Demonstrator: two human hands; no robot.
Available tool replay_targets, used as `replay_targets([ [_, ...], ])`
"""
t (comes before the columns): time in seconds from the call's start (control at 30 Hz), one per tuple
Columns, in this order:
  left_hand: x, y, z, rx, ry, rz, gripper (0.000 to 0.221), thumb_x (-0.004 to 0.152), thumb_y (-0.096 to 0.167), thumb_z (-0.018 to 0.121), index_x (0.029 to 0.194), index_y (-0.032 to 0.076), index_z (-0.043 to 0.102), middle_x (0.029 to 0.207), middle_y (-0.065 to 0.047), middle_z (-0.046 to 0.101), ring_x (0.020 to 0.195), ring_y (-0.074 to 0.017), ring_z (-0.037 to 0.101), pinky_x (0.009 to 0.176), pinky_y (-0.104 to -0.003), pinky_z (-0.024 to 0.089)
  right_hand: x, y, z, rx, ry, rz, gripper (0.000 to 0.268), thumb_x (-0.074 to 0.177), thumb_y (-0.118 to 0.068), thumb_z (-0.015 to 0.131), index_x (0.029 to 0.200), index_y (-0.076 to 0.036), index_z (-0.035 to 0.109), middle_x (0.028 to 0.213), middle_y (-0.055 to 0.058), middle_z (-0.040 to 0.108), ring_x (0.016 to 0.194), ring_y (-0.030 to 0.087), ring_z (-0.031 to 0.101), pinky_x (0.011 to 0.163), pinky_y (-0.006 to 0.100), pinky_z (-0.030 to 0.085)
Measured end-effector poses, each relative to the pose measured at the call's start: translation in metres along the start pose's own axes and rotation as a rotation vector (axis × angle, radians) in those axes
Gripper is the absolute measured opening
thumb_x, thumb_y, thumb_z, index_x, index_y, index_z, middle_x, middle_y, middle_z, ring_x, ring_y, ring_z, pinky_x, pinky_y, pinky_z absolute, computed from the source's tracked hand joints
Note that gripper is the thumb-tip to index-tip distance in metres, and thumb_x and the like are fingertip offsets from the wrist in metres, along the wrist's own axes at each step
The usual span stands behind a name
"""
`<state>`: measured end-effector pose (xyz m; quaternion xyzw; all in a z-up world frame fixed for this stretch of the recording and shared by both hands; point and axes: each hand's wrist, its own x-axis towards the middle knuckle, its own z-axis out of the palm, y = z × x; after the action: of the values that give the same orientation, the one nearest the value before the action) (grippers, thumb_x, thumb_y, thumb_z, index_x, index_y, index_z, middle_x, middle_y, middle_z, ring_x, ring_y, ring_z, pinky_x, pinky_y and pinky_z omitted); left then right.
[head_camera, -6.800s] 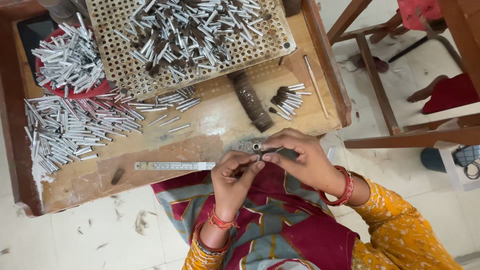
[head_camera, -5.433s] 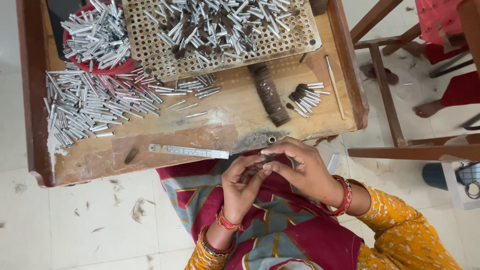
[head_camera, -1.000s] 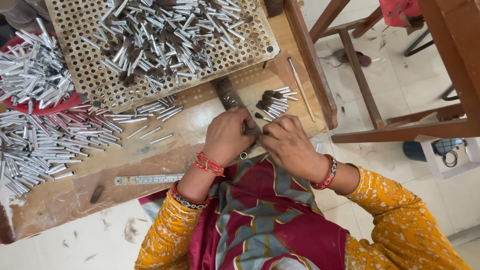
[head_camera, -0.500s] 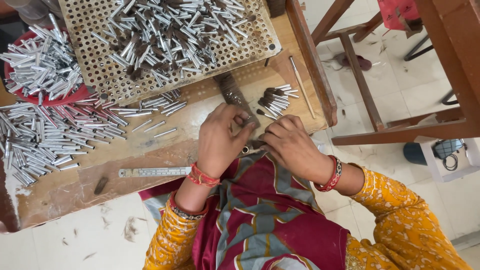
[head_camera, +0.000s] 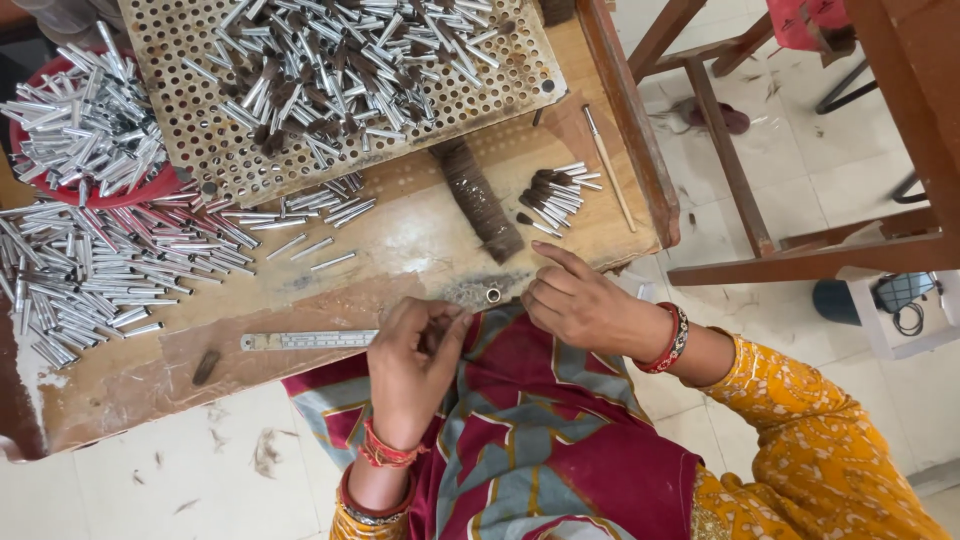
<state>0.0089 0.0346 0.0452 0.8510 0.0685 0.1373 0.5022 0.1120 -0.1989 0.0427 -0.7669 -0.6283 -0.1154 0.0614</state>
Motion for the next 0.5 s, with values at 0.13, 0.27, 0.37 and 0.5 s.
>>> replay_targets([
  [0.13, -0.007, 0.013, 0.008, -0.135, -0.151, -0.075, 0.019, 0.084, 0.007, 0.081, 0.102, 0.001, 0.074, 0.080, -0.005, 0.069, 0.057, -0.0096, 0.060, 0.053, -0.024, 0.048, 0.004, -0.008, -0.019, 0.008, 0.059, -0.018, 0.022, 0.085, -0.011, 0.067, 0.101, 0.004, 0.069, 0.094, 0.008, 0.061, 0.098, 0.024, 0.060, 0.117, 0.056, 0.043],
  [0.27, -0.013, 0.011, 0.017, -0.361, -0.326, -0.229, 0.019, 0.089, 0.006, 0.077, 0.106, -0.001, 0.073, 0.084, -0.005, 0.074, 0.066, -0.0064, 0.066, 0.059, -0.021, 0.053, 0.004, -0.018, -0.032, 0.030, 0.125, -0.080, 0.024, 0.084, -0.010, 0.068, 0.103, 0.005, 0.069, 0.096, 0.009, 0.060, 0.099, 0.024, 0.060, 0.111, 0.055, 0.043],
  [0.37, -0.018, 0.006, 0.024, -0.380, -0.331, -0.251, 0.011, 0.092, 0.005, 0.074, 0.101, -0.002, 0.074, 0.079, -0.005, 0.075, 0.067, -0.0062, 0.069, 0.059, -0.021, 0.055, 0.005, -0.024, -0.036, 0.052, 0.138, -0.091, 0.025, 0.084, -0.011, 0.070, 0.102, 0.005, 0.069, 0.097, 0.010, 0.059, 0.099, 0.025, 0.061, 0.111, 0.056, 0.043],
  [0.5, -0.026, 0.002, 0.028, -0.467, -0.270, -0.186, 0.007, 0.095, 0.003, 0.071, 0.097, -0.004, 0.071, 0.082, -0.004, 0.074, 0.069, -0.0066, 0.071, 0.060, -0.020, 0.056, 0.000, -0.029, -0.024, 0.261, 0.218, 0.056, 0.026, 0.087, -0.012, 0.079, 0.107, 0.001, 0.069, 0.101, 0.010, 0.061, 0.101, 0.026, 0.059, 0.111, 0.056, 0.044],
])
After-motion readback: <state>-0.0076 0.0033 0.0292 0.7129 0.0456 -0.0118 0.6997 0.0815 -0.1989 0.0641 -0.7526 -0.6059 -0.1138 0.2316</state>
